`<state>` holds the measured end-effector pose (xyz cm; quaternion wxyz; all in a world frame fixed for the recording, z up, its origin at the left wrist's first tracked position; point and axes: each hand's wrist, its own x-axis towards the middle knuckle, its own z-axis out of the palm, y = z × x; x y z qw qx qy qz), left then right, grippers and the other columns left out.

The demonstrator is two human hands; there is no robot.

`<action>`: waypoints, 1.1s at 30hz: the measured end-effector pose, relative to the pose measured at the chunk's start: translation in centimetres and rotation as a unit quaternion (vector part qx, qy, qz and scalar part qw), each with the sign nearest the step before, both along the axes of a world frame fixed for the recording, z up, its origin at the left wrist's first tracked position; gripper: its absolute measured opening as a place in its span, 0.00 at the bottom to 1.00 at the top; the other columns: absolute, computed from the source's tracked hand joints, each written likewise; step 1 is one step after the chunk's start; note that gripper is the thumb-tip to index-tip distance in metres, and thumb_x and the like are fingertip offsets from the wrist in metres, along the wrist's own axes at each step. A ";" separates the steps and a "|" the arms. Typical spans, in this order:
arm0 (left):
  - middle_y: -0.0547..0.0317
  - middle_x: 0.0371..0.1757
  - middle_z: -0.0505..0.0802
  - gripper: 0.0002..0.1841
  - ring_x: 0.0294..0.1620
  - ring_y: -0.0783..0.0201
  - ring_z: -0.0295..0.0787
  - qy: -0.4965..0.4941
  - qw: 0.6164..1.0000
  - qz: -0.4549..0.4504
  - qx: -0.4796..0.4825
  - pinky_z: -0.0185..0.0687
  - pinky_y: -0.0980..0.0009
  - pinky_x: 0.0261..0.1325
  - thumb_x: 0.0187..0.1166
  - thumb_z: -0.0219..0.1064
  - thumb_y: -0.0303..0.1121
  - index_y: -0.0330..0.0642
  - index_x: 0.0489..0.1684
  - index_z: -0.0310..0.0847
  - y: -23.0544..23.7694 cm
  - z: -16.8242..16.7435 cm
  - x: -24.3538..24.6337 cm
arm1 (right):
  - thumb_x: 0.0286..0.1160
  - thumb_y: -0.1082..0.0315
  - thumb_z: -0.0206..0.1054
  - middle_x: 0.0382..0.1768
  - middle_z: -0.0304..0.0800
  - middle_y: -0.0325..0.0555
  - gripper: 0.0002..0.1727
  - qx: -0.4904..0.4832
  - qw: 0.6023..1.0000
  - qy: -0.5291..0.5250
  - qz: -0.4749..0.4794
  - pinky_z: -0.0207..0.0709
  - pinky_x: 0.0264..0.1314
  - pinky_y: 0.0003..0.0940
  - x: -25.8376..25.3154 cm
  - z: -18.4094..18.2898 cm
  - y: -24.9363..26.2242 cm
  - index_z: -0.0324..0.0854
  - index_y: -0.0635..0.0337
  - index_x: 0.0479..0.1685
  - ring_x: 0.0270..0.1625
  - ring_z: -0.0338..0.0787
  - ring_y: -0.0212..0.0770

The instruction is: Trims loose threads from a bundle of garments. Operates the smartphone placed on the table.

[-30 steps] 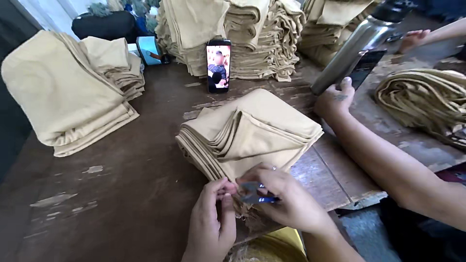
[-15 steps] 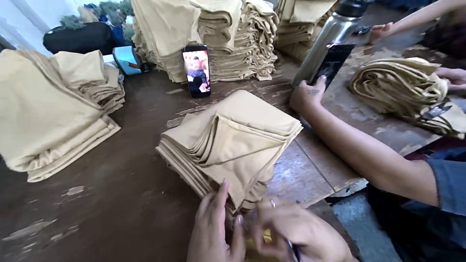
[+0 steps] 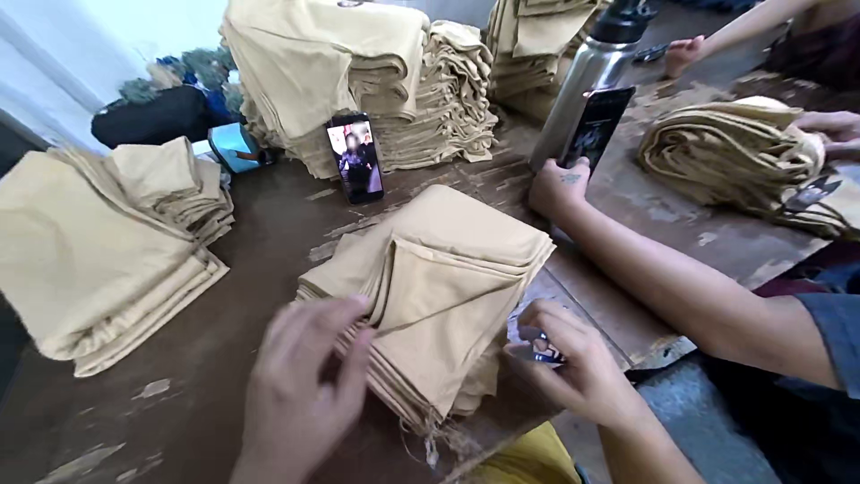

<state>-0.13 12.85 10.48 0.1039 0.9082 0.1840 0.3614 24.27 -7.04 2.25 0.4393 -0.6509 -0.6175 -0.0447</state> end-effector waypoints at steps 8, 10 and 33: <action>0.32 0.84 0.72 0.25 0.84 0.25 0.63 0.147 0.979 0.021 0.143 0.61 0.24 0.72 0.83 0.65 0.32 0.54 0.80 0.78 19.7 -1.6 11.0 | 0.80 0.49 0.62 0.34 0.81 0.47 0.21 -0.026 0.986 0.058 -0.154 0.76 0.37 0.24 0.2 -6.3 -2.9 0.78 0.60 0.34 0.35 0.80 0.33; 0.35 0.88 0.68 0.27 0.89 0.28 0.56 0.179 0.972 0.019 0.153 0.54 0.24 0.77 0.81 0.68 0.37 0.59 0.82 0.77 22.3 -3.5 13.4 | 0.81 0.52 0.63 0.34 0.80 0.45 0.19 0.000 0.984 0.122 -0.133 0.75 0.41 0.18 0.4 -6.4 -3.1 0.76 0.60 0.33 0.37 0.79 0.28; 0.38 0.86 0.70 0.23 0.89 0.31 0.54 0.144 0.976 0.052 0.156 0.45 0.29 0.83 0.84 0.60 0.50 0.60 0.76 0.82 24.6 -8.4 15.9 | 0.85 0.58 0.63 0.35 0.78 0.37 0.14 0.014 0.966 0.247 -0.071 0.72 0.48 0.16 0.9 -5.5 -2.7 0.71 0.54 0.31 0.42 0.78 0.21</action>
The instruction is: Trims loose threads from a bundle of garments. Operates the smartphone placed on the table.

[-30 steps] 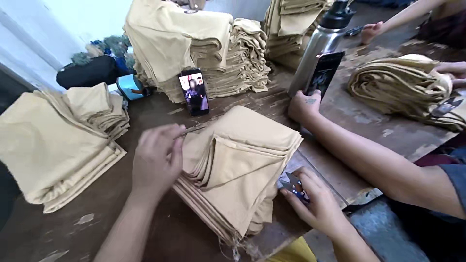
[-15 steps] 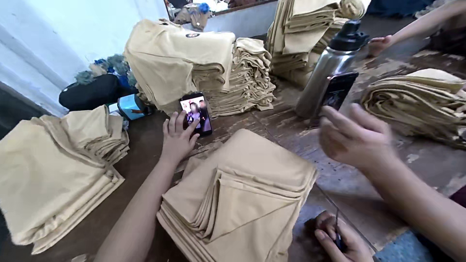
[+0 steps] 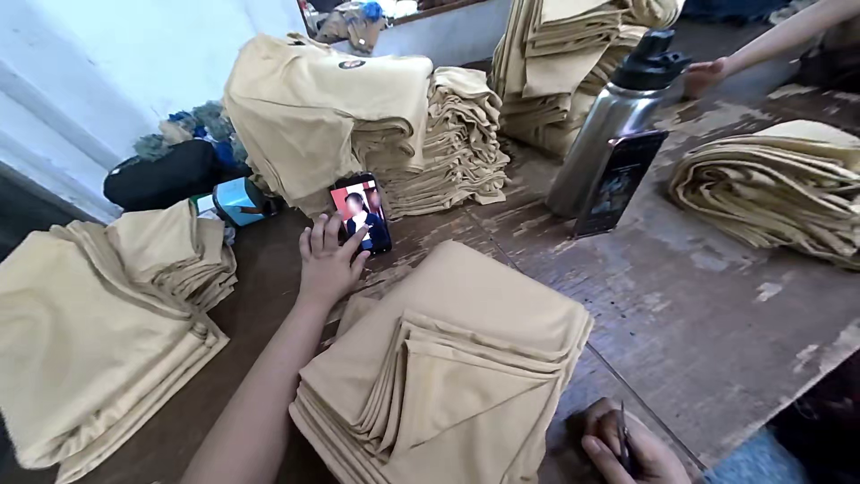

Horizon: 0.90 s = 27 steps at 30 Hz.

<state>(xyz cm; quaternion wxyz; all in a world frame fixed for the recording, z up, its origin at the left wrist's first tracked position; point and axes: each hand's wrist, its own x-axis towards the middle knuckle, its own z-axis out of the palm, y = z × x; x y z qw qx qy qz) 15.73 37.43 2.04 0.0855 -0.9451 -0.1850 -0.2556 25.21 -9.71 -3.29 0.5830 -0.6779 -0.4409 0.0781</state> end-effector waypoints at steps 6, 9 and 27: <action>0.36 0.84 0.72 0.23 0.87 0.30 0.58 -0.021 1.000 -0.016 0.002 0.52 0.29 0.78 0.82 0.61 0.48 0.61 0.74 0.83 -0.1 0.0 -0.5 | 0.84 0.58 0.63 0.36 0.79 0.31 0.13 0.001 1.000 0.021 -0.018 0.71 0.47 0.12 0.1 0.2 -0.2 0.72 0.52 0.31 0.42 0.77 0.15; 0.35 0.79 0.76 0.21 0.82 0.31 0.65 -0.025 0.999 -0.043 0.022 0.55 0.30 0.76 0.81 0.63 0.46 0.58 0.70 0.86 -0.3 0.0 -1.3 | 0.84 0.58 0.63 0.34 0.78 0.31 0.13 0.006 1.000 0.020 -0.015 0.71 0.46 0.12 0.0 0.1 -0.1 0.72 0.51 0.31 0.41 0.77 0.16; 0.32 0.85 0.69 0.27 0.86 0.28 0.59 0.030 0.999 0.019 -0.016 0.51 0.26 0.77 0.82 0.65 0.46 0.63 0.82 0.76 -0.6 1.3 -0.1 | 0.82 0.57 0.63 0.32 0.77 0.38 0.16 0.012 0.999 -0.017 -0.033 0.70 0.40 0.14 -0.1 -0.7 0.1 0.72 0.56 0.27 0.38 0.77 0.21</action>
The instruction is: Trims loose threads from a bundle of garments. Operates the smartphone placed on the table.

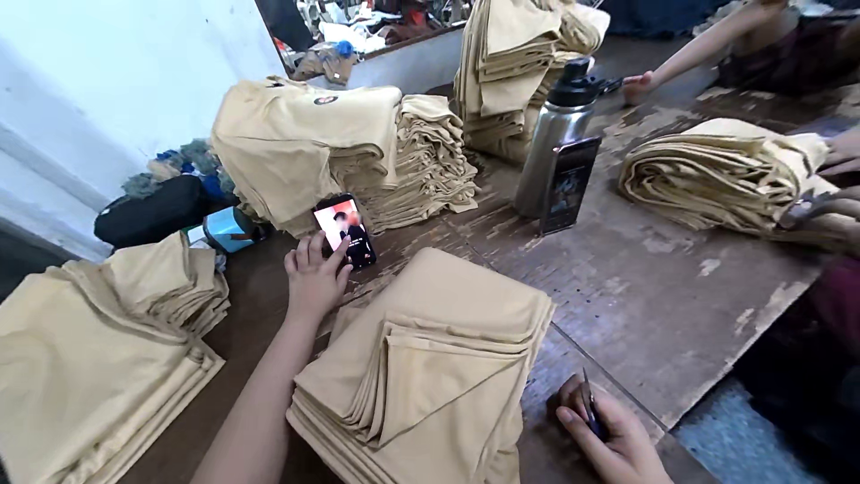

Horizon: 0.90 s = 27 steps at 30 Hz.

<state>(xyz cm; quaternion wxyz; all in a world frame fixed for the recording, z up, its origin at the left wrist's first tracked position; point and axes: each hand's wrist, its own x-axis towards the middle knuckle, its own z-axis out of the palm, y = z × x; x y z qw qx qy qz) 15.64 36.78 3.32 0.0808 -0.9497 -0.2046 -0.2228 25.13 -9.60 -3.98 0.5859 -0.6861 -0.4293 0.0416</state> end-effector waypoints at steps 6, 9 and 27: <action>0.32 0.85 0.69 0.27 0.86 0.27 0.59 -0.002 1.000 -0.011 -0.001 0.53 0.26 0.75 0.82 0.64 0.48 0.64 0.82 0.76 -0.3 -0.3 -0.5 | 0.81 0.58 0.63 0.32 0.78 0.41 0.16 -0.032 0.999 0.000 0.000 0.69 0.39 0.15 -0.1 0.5 -0.1 0.73 0.59 0.28 0.36 0.76 0.23; 0.33 0.85 0.69 0.27 0.86 0.28 0.58 0.001 1.000 -0.009 -0.007 0.52 0.26 0.76 0.82 0.63 0.48 0.65 0.83 0.76 -0.3 -0.4 -0.7 | 0.81 0.58 0.63 0.32 0.78 0.41 0.16 -0.038 0.999 0.000 -0.001 0.69 0.40 0.14 -0.1 0.6 -0.1 0.73 0.59 0.28 0.37 0.76 0.22; 0.30 0.85 0.68 0.27 0.85 0.26 0.58 0.004 1.000 0.003 -0.016 0.52 0.25 0.76 0.83 0.64 0.48 0.59 0.82 0.76 0.0 0.1 0.1 | 0.81 0.58 0.62 0.31 0.76 0.40 0.16 -0.033 0.999 -0.008 -0.004 0.67 0.37 0.15 -0.1 0.3 -0.2 0.72 0.58 0.28 0.35 0.75 0.23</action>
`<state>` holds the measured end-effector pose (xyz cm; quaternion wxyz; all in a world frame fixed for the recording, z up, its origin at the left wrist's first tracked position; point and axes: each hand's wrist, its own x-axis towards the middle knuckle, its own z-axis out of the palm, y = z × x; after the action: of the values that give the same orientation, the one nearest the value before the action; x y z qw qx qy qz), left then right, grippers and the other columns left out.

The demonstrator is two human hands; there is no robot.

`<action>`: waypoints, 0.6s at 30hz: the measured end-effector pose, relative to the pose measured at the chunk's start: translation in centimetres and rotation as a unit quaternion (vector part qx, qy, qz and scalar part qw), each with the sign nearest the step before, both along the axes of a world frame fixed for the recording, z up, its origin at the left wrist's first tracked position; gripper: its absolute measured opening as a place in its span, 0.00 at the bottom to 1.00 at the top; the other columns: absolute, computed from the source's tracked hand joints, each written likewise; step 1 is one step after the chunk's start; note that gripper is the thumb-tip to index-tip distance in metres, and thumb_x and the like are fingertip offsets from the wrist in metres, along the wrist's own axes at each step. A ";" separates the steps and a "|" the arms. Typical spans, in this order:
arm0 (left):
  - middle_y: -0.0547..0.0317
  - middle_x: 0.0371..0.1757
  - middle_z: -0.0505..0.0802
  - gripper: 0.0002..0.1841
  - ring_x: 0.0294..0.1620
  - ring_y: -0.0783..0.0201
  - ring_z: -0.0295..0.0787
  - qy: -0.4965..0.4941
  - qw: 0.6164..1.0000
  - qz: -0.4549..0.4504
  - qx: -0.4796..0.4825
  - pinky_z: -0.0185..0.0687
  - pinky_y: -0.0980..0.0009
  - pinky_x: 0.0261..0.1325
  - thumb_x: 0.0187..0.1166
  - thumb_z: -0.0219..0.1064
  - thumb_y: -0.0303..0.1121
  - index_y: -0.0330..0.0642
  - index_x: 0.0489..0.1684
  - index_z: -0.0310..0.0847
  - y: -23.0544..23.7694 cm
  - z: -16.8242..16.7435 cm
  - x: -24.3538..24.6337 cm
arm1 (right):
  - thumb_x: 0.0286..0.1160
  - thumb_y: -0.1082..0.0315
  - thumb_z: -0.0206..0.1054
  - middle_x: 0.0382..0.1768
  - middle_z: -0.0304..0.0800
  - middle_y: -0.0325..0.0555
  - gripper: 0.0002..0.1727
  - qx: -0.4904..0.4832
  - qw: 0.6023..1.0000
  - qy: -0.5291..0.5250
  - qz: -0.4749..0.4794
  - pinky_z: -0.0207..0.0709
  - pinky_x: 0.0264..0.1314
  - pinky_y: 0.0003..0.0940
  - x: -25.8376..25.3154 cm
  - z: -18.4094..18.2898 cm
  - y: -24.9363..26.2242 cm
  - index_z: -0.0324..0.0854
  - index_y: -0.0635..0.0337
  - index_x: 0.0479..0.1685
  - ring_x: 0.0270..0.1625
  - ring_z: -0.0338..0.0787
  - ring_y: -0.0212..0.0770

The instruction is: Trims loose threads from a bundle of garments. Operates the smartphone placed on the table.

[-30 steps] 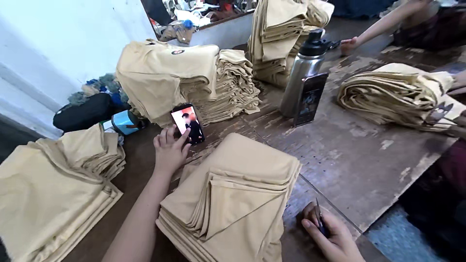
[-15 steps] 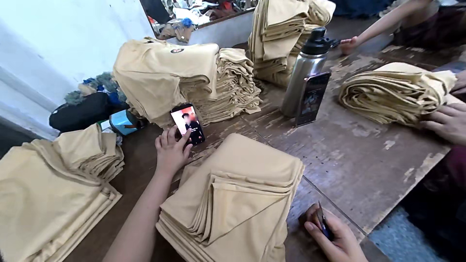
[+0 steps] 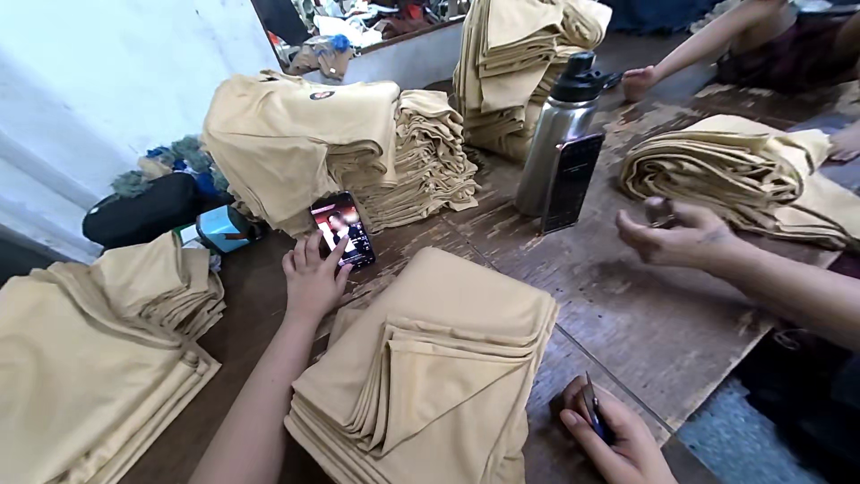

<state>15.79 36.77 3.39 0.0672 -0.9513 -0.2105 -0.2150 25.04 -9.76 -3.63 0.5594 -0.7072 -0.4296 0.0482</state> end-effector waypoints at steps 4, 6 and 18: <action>0.31 0.84 0.69 0.26 0.85 0.26 0.59 -0.009 1.000 -0.019 0.004 0.53 0.25 0.75 0.82 0.64 0.47 0.60 0.80 0.78 -0.2 -0.2 0.1 | 0.81 0.58 0.62 0.31 0.76 0.40 0.16 0.001 1.000 0.000 -0.003 0.67 0.37 0.14 0.0 0.0 0.0 0.72 0.59 0.28 0.34 0.75 0.22; 0.32 0.84 0.70 0.25 0.85 0.27 0.59 -0.011 0.999 -0.029 0.010 0.53 0.26 0.75 0.83 0.63 0.48 0.62 0.80 0.79 -0.3 -0.3 0.1 | 0.81 0.58 0.62 0.31 0.76 0.40 0.16 0.000 1.000 -0.001 -0.006 0.67 0.37 0.14 0.1 0.0 -0.1 0.73 0.59 0.28 0.35 0.75 0.22; 0.67 0.65 0.84 0.20 0.61 0.77 0.82 -0.357 0.829 -0.036 -0.429 0.80 0.78 0.58 0.92 0.50 0.37 0.37 0.77 0.67 -8.2 6.5 -11.4 | 0.72 0.69 0.60 0.31 0.79 0.43 0.06 0.044 0.999 -0.012 0.010 0.74 0.39 0.18 0.0 -0.5 0.2 0.76 0.61 0.30 0.36 0.79 0.27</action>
<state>4.43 28.54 9.85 -0.4350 -0.7485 -0.2569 -0.4296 25.00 -9.55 -4.08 0.5845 -0.6779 -0.4450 0.0266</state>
